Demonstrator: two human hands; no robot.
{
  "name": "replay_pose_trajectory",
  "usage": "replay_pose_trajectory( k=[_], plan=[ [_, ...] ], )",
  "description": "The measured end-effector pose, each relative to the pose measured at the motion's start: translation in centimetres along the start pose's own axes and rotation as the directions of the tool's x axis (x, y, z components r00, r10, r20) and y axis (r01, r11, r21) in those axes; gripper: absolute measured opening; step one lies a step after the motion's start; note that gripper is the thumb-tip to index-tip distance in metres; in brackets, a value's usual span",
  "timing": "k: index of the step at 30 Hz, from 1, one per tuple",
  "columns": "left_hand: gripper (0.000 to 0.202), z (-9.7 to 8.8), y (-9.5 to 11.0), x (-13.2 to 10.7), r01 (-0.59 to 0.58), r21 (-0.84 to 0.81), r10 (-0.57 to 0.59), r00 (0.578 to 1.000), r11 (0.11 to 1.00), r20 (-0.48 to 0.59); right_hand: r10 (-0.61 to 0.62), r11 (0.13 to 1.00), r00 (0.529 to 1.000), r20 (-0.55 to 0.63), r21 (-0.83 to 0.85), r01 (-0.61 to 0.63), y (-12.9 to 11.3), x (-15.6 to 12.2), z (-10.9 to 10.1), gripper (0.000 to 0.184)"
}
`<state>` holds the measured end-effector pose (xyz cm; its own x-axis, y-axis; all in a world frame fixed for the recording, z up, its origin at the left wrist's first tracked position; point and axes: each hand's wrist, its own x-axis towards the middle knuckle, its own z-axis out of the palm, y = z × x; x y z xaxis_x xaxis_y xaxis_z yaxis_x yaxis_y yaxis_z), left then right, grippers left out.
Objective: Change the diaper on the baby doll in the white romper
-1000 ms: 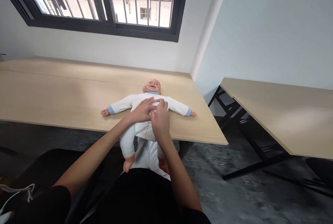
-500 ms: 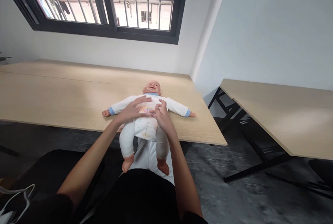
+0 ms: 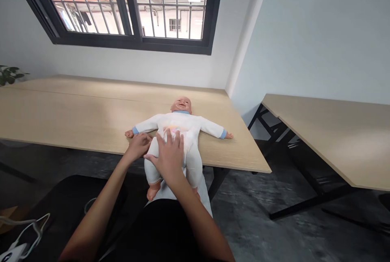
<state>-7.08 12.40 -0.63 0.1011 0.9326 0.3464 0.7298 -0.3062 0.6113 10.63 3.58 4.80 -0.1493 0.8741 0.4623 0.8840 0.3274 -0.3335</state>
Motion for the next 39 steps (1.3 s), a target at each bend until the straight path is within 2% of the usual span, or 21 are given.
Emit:
replay_pose_trajectory(
  k=[3, 7, 10, 12, 13, 14, 16, 17, 18, 20, 22, 25, 28, 31, 34, 37, 39],
  plan=[
    [0.014, 0.0, 0.3, 0.2, 0.058, -0.042, -0.059, 0.998, 0.997, -0.035, 0.0, 0.999, 0.999, 0.034, -0.046, 0.002, -0.3, -0.6, 0.0, 0.061],
    [0.019, -0.5, 0.3, 0.3, 0.112, -0.161, -0.114, 0.993, 0.981, -0.004, 0.01, 1.0, 0.999, 0.042, -0.004, -0.01, 1.0, -0.9, -1.0, 0.047],
    [0.016, -0.7, 0.5, 0.2, 0.135, -0.144, -0.137, 0.99, 0.98, -0.006, 0.032, 0.999, 0.999, 0.022, 0.003, -0.032, 2.0, -1.3, -1.6, 0.028],
    [0.014, -0.7, 0.9, 0.0, 0.131, -0.125, -0.135, 0.991, 0.983, -0.025, 0.035, 0.999, 0.999, -0.01, -0.012, -0.035, 2.1, -1.8, -1.5, 0.022],
    [0.014, -0.5, 1.2, -0.1, 0.115, -0.121, -0.119, 0.993, 0.986, -0.025, 0.038, 0.999, 0.999, -0.038, -0.026, -0.039, 1.9, -2.1, -1.2, 0.027],
    [0.016, -0.4, 1.5, -0.3, 0.09, -0.118, -0.092, 0.996, 0.989, -0.015, 0.038, 0.998, 0.996, -0.077, -0.043, -0.042, 1.5, -2.4, -0.8, 0.039],
    [0.025, 0.0, 2.1, -0.8, 0.023, -0.099, -0.021, 0.999, 0.995, 0.026, 0.013, 0.997, 0.984, -0.175, -0.078, -0.027, 0.2, -3.3, 0.3, 0.073],
    [0.031, 0.2, 2.3, -1.0, -0.007, -0.08, 0.011, 0.999, 0.997, 0.052, -0.02, 0.996, 0.974, -0.224, -0.093, 0.0, -0.5, -3.9, 1.0, 0.083],
    [0.036, 0.4, 2.6, -1.1, -0.03, -0.053, 0.034, 0.997, 0.998, 0.074, -0.062, 0.994, 0.962, -0.265, -0.105, 0.035, -1.3, -4.6, 1.7, 0.085],
    [0.043, 0.6, 3.0, -1.2, -0.064, 0.007, 0.062, 0.99, 0.998, 0.126, -0.085, 0.993, 0.944, -0.32, -0.104, 0.054, -2.6, -5.9, 2.9, 0.074],
    [0.048, 0.6, 3.4, -1.1, -0.103, 0.059, 0.09, 0.977, 0.993, 0.194, -0.031, 0.998, 0.941, -0.338, -0.069, 0.008, -3.2, -7.1, 4.1, 0.064],
    [0.052, 0.6, 4.0, -0.7, -0.182, 0.123, 0.143, 0.952, 0.976, 0.272, 0.066, 0.998, 0.947, -0.314, 0.0, -0.07, -2.7, -7.9, 5.6, 0.062],
    [0.05, 0.8, 4.9, -0.6, -0.191, 0.201, 0.129, 0.95, 0.961, 0.285, 0.079, 0.995, 0.953, -0.292, 0.084, -0.056, -1.4, -7.5, 6.3, 0.061],
    [0.042, 1.7, 6.2, -0.6, -0.135, 0.271, 0.071, 0.97, 0.953, 0.234, 0.132, 0.971, 0.926, -0.353, 0.235, -0.049, -0.8, -6.6, 5.1, 0.058],
    [0.037, 2.9, 7.5, -0.3, -0.045, 0.322, 0.006, 0.992, 0.946, 0.122, 0.23, 0.915, 0.87, -0.437, 0.403, -0.039, -0.7, -5.6, 2.3, 0.051],
    [0.027, 3.7, 8.3, 0.5, 0.079, 0.328, -0.09, 0.996, 0.941, 0.018, 0.301, 0.873, 0.831, -0.469, 0.485, -0.043, -0.4, -4.9, -0.4, 0.045],
    [0.02, 3.9, 8.2, 1.1, 0.139, 0.303, -0.136, 0.99, 0.943, -0.033, 0.343, 0.859, 0.817, -0.463, 0.507, -0.072, 0.0, -4.9, -1.3, 0.043]
  ],
)
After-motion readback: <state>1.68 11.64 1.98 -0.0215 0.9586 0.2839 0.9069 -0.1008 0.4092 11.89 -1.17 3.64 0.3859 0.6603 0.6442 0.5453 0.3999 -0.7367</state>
